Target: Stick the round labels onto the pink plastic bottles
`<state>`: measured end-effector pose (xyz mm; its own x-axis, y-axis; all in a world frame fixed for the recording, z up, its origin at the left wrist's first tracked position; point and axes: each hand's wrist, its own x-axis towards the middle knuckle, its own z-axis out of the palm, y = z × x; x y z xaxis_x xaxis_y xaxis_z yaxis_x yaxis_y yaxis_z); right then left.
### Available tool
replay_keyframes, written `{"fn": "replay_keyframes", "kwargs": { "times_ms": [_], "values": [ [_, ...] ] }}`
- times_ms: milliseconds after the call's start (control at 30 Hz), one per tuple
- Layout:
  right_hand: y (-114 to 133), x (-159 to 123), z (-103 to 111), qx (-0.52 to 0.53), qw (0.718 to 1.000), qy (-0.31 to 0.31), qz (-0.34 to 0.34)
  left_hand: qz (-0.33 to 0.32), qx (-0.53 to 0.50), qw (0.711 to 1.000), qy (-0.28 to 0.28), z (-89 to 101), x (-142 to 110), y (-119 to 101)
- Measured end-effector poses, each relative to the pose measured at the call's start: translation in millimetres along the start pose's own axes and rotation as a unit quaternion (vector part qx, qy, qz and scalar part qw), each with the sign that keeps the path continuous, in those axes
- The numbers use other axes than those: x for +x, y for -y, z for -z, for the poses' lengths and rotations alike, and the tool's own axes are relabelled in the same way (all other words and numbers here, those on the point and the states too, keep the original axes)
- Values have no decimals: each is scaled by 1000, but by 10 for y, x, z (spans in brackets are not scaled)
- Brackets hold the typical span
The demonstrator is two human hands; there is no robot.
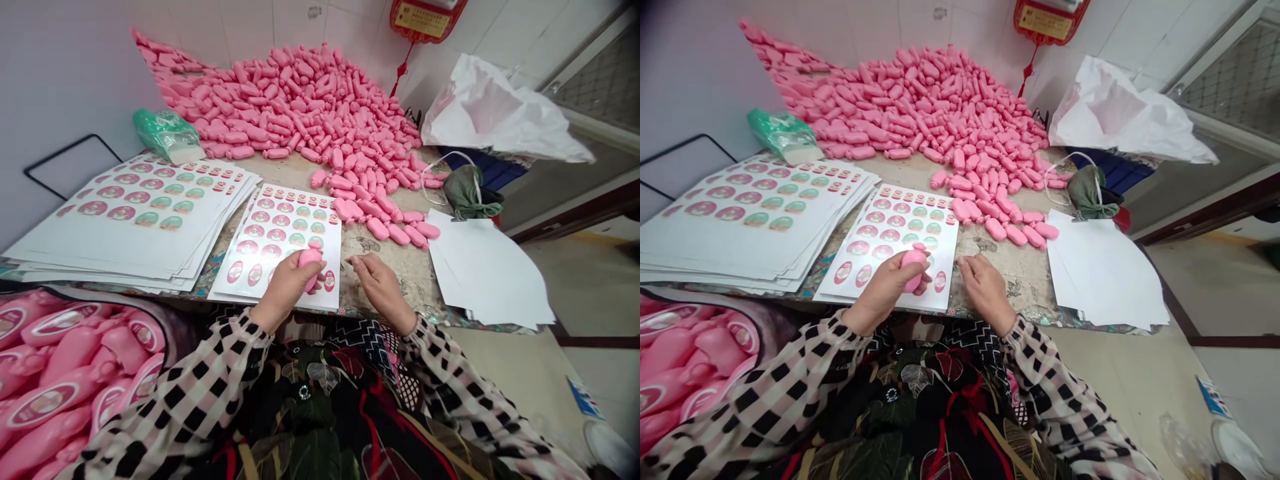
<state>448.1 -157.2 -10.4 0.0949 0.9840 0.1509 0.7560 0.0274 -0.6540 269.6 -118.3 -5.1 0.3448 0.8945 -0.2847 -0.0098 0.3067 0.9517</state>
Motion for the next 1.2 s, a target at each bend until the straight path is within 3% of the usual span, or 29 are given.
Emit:
{"fn": "replay_keyframes", "kwargs": {
  "times_ms": [67,167,233,333,733,933,1200],
  "values": [
    [-111,-19,1,-75,997,27,12,-30,192,981,-22,45,-16,5],
    [-163,-64,-71,-124,991,45,33,-95,445,889,-45,58,-43,47],
    [-151,-76,-121,-142,988,35,42,-118,535,835,-42,37,-60,74],
    [-128,-49,-160,-170,984,28,50,-132,591,796,-16,3,-71,84],
    [-171,108,-106,-204,970,98,94,-102,620,777,43,50,38,110],
    [-206,144,-107,-192,971,94,106,-104,614,781,52,46,25,87],
    [-259,112,-105,-105,984,121,84,-116,603,787,55,67,42,133]
  ]
}}
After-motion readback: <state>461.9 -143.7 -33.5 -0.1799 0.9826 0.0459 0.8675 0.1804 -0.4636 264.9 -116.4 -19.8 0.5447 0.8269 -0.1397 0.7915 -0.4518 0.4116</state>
